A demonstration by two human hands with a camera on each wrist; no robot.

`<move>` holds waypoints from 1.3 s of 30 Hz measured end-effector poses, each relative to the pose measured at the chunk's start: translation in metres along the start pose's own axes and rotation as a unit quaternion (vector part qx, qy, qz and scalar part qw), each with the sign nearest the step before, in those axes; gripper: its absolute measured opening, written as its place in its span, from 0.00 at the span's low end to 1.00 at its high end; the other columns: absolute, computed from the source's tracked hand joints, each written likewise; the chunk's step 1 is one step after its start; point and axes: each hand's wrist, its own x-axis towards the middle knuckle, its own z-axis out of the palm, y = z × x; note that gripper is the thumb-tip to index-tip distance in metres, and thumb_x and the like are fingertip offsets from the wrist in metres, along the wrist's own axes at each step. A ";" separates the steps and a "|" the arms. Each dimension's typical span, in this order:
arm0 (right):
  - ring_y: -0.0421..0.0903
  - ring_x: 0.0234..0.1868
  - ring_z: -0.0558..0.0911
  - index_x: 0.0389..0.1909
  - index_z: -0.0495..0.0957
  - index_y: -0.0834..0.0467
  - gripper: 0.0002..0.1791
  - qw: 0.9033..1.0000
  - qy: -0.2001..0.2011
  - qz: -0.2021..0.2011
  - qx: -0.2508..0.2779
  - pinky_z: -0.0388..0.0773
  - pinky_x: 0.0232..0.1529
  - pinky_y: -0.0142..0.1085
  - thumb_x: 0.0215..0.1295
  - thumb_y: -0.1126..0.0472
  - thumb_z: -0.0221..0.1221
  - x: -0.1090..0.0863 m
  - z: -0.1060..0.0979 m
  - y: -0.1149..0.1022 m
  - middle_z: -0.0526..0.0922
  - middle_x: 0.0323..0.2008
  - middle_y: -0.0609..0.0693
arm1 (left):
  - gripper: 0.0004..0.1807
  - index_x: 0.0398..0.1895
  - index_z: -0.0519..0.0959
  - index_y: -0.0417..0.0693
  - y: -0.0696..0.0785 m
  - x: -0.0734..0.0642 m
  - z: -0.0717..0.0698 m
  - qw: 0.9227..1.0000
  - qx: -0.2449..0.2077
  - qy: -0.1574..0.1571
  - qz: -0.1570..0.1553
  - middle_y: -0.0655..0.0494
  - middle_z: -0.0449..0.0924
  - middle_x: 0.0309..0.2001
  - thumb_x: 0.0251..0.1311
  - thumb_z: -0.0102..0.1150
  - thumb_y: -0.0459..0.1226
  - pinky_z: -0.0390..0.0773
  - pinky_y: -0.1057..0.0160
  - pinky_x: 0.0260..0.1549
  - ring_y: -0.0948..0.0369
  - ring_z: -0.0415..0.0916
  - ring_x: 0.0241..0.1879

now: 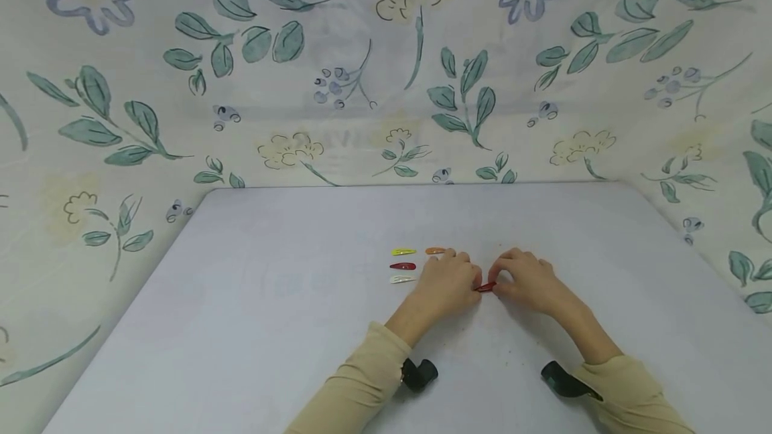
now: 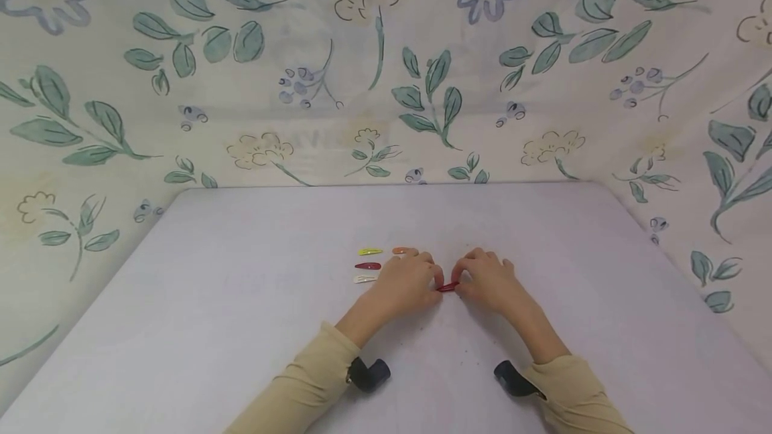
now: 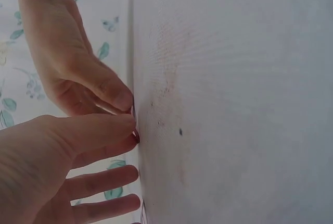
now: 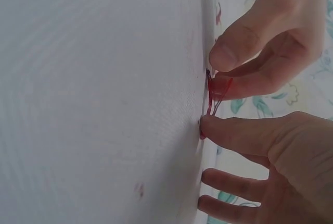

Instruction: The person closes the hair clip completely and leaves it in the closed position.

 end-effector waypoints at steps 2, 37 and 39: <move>0.64 0.53 0.75 0.33 0.82 0.51 0.03 1.000 -0.001 0.000 -0.001 0.67 0.49 0.65 0.60 0.62 0.66 0.000 0.000 -0.001 0.79 0.51 0.60 | 0.05 0.34 0.85 0.60 0.001 0.000 0.000 1.000 0.002 0.000 0.002 0.61 0.77 0.36 0.60 0.66 0.48 0.75 0.57 0.40 0.60 0.72 0.43; 0.63 0.58 0.76 0.29 0.76 0.51 0.07 0.994 0.083 -0.066 -0.008 0.64 0.55 0.71 0.62 0.62 0.66 0.005 -0.006 -0.018 0.79 0.54 0.61 | 0.06 0.35 0.82 0.57 -0.021 -0.007 -0.008 0.997 0.019 0.075 0.016 0.63 0.82 0.40 0.64 0.62 0.47 0.76 0.60 0.42 0.61 0.74 0.44; 0.62 0.58 0.76 0.30 0.76 0.51 0.07 0.993 0.091 -0.068 -0.009 0.65 0.55 0.70 0.62 0.61 0.66 0.007 -0.006 -0.021 0.79 0.54 0.61 | 0.06 0.34 0.82 0.58 -0.026 -0.009 -0.010 0.995 0.022 0.091 0.018 0.63 0.82 0.39 0.63 0.62 0.47 0.76 0.60 0.40 0.61 0.75 0.45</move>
